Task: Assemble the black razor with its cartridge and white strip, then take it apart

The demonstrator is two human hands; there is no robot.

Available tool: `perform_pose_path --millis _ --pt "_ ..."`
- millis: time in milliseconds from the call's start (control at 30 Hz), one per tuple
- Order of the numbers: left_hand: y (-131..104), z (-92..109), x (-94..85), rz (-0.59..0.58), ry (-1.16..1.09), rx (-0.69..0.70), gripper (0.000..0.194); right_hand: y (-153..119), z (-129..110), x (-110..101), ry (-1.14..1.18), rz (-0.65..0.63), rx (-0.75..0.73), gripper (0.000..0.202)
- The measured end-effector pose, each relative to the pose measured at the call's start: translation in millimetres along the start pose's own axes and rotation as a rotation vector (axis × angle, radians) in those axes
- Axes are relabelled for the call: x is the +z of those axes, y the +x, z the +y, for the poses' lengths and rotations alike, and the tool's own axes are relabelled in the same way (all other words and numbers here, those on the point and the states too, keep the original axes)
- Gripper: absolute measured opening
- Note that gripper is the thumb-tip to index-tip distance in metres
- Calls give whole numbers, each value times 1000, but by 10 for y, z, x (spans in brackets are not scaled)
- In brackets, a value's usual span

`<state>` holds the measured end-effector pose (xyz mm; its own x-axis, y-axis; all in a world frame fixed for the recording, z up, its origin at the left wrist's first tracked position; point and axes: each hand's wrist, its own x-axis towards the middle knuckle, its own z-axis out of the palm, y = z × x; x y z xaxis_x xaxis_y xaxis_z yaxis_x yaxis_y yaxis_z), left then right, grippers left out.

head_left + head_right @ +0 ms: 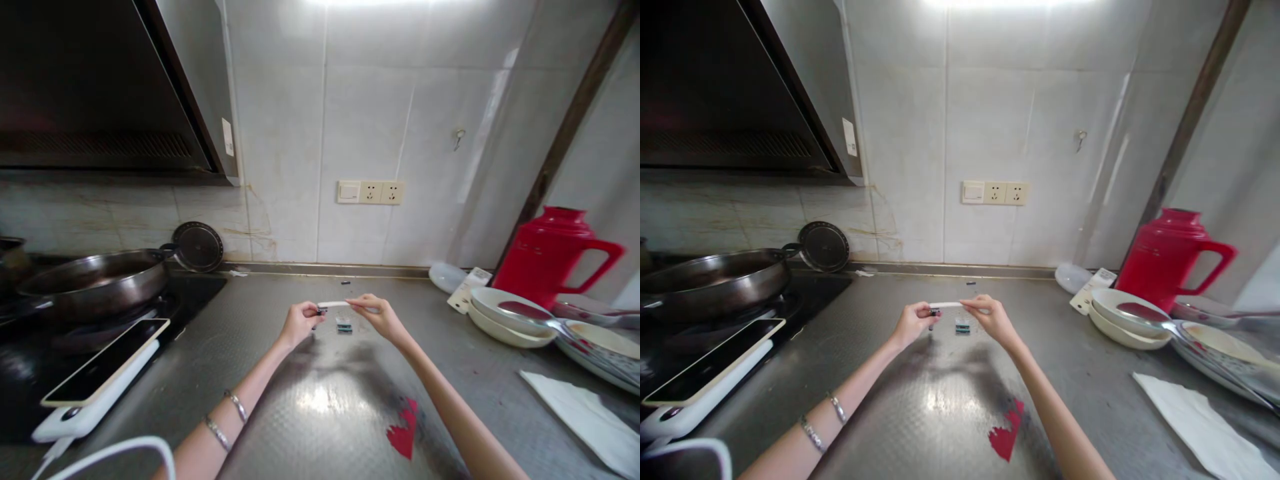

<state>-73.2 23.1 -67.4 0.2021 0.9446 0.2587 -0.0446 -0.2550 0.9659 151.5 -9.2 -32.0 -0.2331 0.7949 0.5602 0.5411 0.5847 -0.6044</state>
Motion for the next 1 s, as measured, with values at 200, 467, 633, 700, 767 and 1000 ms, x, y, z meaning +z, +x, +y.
perform_pose_path --millis 200,467,633,700,767,1000 --pt "-25 46 27 -12 -11 -17 18 -9 49 -28 14 52 26 33" --pt "-41 86 42 -13 -2 -10 16 -15 -7 -14 54 23 -12 31" --pt "-46 85 36 -18 -12 -3 16 -19 -35 -10 34 34 -27 31" --pt "-49 86 31 -22 -14 9 16 -18 -43 0 29 21 -54 31" --pt "-51 90 31 -26 -4 9 17 -20 -21 0 26 32 -65 30" --pt "-55 110 41 -39 -4 7 19 -23 -9 1 72 77 -74 28"
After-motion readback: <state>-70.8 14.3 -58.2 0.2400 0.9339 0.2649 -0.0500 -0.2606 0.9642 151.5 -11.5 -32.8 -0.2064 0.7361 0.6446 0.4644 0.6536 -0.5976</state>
